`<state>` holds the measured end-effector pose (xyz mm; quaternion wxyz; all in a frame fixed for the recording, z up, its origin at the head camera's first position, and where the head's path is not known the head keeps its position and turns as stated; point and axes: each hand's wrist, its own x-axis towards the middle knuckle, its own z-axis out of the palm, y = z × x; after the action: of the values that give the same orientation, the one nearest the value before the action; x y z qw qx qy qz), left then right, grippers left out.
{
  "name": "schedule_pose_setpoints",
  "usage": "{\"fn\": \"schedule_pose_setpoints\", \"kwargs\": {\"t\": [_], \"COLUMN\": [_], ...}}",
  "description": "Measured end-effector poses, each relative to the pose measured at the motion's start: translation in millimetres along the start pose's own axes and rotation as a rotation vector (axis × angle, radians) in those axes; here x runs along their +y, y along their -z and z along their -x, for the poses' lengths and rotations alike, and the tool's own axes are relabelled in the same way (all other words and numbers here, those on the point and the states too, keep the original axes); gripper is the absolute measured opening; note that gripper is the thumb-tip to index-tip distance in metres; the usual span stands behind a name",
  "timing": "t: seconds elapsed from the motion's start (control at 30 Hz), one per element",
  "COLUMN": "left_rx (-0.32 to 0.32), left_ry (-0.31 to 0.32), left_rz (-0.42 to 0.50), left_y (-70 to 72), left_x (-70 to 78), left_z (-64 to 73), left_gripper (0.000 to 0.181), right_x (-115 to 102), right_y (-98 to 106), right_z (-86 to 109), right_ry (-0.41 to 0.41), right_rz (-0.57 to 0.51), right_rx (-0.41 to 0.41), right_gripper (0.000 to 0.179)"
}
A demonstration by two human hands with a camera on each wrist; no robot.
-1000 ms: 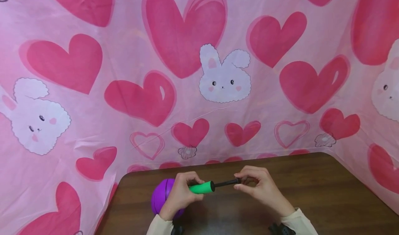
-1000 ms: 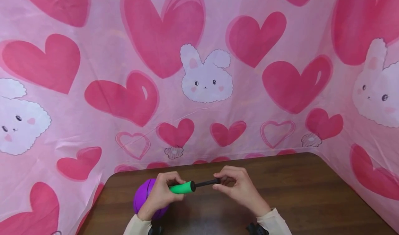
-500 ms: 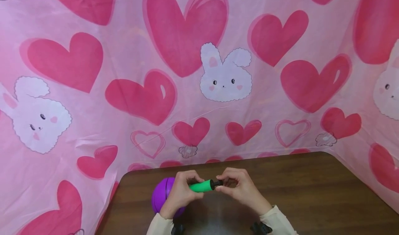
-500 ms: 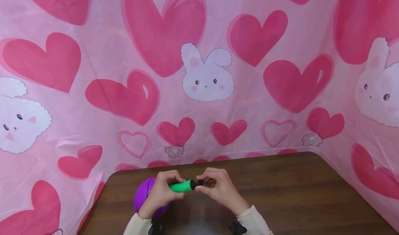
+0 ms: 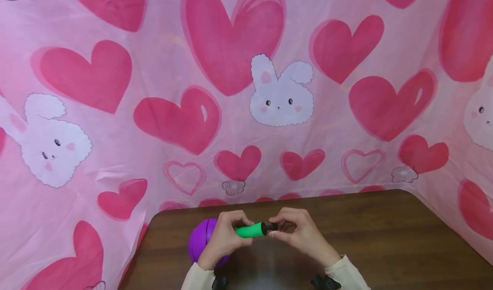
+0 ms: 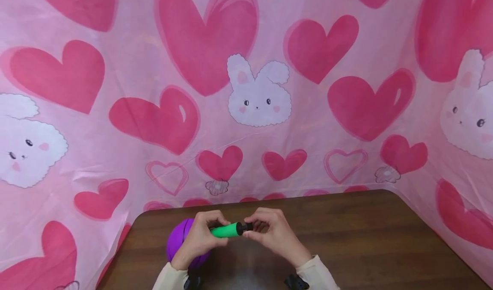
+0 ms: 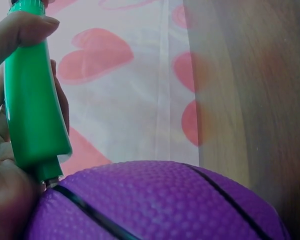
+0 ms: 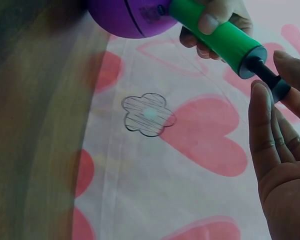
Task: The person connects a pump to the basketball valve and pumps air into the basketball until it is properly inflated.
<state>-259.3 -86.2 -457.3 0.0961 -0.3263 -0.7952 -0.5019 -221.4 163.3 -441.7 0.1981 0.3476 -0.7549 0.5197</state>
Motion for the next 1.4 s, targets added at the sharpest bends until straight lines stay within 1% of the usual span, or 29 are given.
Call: {"fn": "schedule_pose_setpoints", "kwargs": {"t": [0.17,0.3,0.4,0.53,0.6,0.77,1.07,1.4], "left_rx": [-0.014,0.011,0.03,0.033,0.04,0.047,0.042,0.026], "left_ry": [-0.015,-0.04,-0.041,-0.016,0.001,0.029,0.046,0.059], "left_rz": [0.027,0.046,0.052,0.05,0.05,0.056,0.075,0.102], "left_y": [-1.5,0.6,3.2,4.6,4.7,5.0,4.4,0.8], "left_x": [-0.3,-0.9,-1.7,-2.8,-4.0,-8.5,-10.3,-11.6], "left_z": [-0.3,-1.3,-1.2,-0.3,0.2,1.1,1.9,1.6], "left_gripper": [0.033,0.034,0.034,0.033,0.033,0.032,0.031,0.03], "right_x": [-5,-9,-11,-15,-16,-18,-25,-28], "right_y": [4,13,22,33,39,49,66,73], "right_z": [0.1,-2.8,-5.1,-5.6,-5.4,-4.9,-3.5,-3.9], "right_ry": [0.076,0.124,0.127,0.077,0.083,0.154,0.151,0.149], "right_rz": [0.027,0.059,0.083,0.114,0.127,0.132,0.158,0.157], "right_rx": [-0.008,0.014,0.033,0.043,0.053,0.068,0.071,0.054], "right_gripper": [0.028,0.035,0.041,0.044,0.044,0.041,0.043,0.046]}}
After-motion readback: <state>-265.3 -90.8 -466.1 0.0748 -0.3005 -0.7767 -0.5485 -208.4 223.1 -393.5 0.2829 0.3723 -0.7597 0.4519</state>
